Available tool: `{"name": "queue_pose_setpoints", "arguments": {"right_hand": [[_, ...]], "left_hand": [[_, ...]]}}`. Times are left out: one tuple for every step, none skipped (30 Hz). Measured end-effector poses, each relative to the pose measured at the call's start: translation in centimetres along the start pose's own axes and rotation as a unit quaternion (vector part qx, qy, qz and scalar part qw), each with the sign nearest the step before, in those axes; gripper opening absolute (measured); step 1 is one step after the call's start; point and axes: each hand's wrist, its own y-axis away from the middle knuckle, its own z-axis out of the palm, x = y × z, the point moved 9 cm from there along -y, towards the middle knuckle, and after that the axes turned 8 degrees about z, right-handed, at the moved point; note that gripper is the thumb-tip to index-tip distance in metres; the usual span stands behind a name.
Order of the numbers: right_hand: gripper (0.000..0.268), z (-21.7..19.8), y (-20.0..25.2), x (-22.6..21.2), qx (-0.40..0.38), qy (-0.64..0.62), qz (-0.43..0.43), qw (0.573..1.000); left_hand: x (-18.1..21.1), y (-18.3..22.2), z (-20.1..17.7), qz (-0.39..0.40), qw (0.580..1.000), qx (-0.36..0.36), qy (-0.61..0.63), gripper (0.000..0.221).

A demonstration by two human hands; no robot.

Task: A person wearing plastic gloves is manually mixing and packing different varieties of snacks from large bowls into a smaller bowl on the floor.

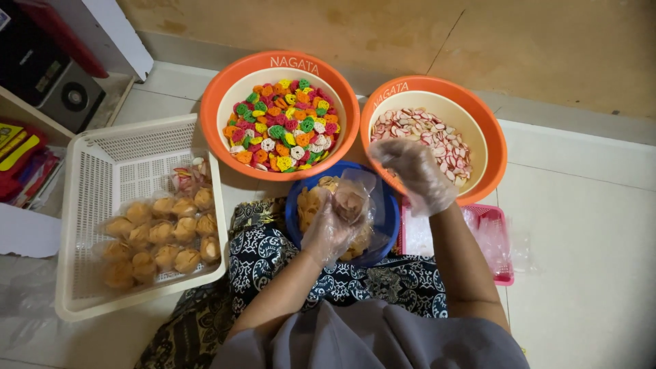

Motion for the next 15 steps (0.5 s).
{"name": "queue_pose_setpoints", "arguments": {"right_hand": [[0.034, -2.0, -1.1, 0.0, 0.061, 0.028, -0.052, 0.996], [0.031, -3.9, -2.0, 0.0, 0.122, 0.057, -0.103, 0.986], [0.031, -5.9, -4.5, 2.5, 0.122, 0.056, -0.103, 0.985], [0.025, -8.6, -6.8, 4.8, 0.148, 0.015, -0.115, 0.982], [0.02, -11.3, -9.1, 7.2, 0.174, -0.027, -0.127, 0.976], [0.02, -12.9, -10.9, 9.6, 0.176, -0.027, -0.126, 0.976], [0.023, -15.0, -12.7, 12.7, 0.194, -0.053, -0.091, 0.975], [0.025, -17.0, -14.5, 15.8, 0.212, -0.08, -0.054, 0.972], [0.025, -18.1, -16.3, 18.9, 0.213, -0.08, -0.054, 0.972], [0.031, -19.5, -18.0, 21.9, 0.266, 0.117, -0.006, 0.957], [0.051, -20.8, -19.7, 24.8, 0.305, 0.308, 0.043, 0.9], [0.051, -20.3, -18.1, 23.7, 0.305, 0.308, 0.044, 0.9], [0.031, -17.7, -17.4, 22.6, 0.215, 0.423, 0.029, 0.88], [0.028, -15.2, -16.3, 22.0, 0.12, 0.529, 0.012, 0.84], [0.028, -14.2, -15.3, 20.8, 0.118, 0.529, 0.011, 0.84]], "left_hand": [[-0.3, -1.2, -0.7, -0.011, 1.0, -0.004, -0.004, 0.036], [-0.5, -2.4, -1.4, -0.021, 1.0, -0.008, -0.009, 0.036], [-0.1, -0.7, 0.0, -0.021, 1.0, -0.008, -0.009, 0.036], [0.3, 0.9, 1.2, -0.023, 1.0, 0.001, -0.015, 0.036], [0.7, 2.6, 2.4, -0.025, 0.999, 0.01, -0.021, 0.037], [0.6, 1.9, 1.8, -0.026, 0.999, 0.011, -0.022, 0.037], [0.4, 1.3, 1.2, -0.032, 0.999, 0.015, -0.024, 0.035], [0.3, 0.7, 0.6, -0.039, 0.999, 0.02, -0.025, 0.033], [0.1, 0.0, 0.1, -0.039, 0.999, 0.019, -0.026, 0.033], [0.1, -0.8, -0.2, -0.036, 0.999, 0.015, -0.032, 0.03], [0.1, -1.5, -0.6, -0.033, 0.999, 0.011, -0.038, 0.029], [0.0, -2.8, -1.7, -0.032, 0.999, 0.011, -0.038, 0.029], [0.1, -4.1, -2.5, -0.023, 0.999, -0.008, -0.038, 0.028], [0.2, -5.3, -3.4, -0.014, 0.999, -0.028, -0.039, 0.027], [0.4, -5.7, -3.6, -0.012, 0.999, -0.026, -0.038, 0.027]]}}
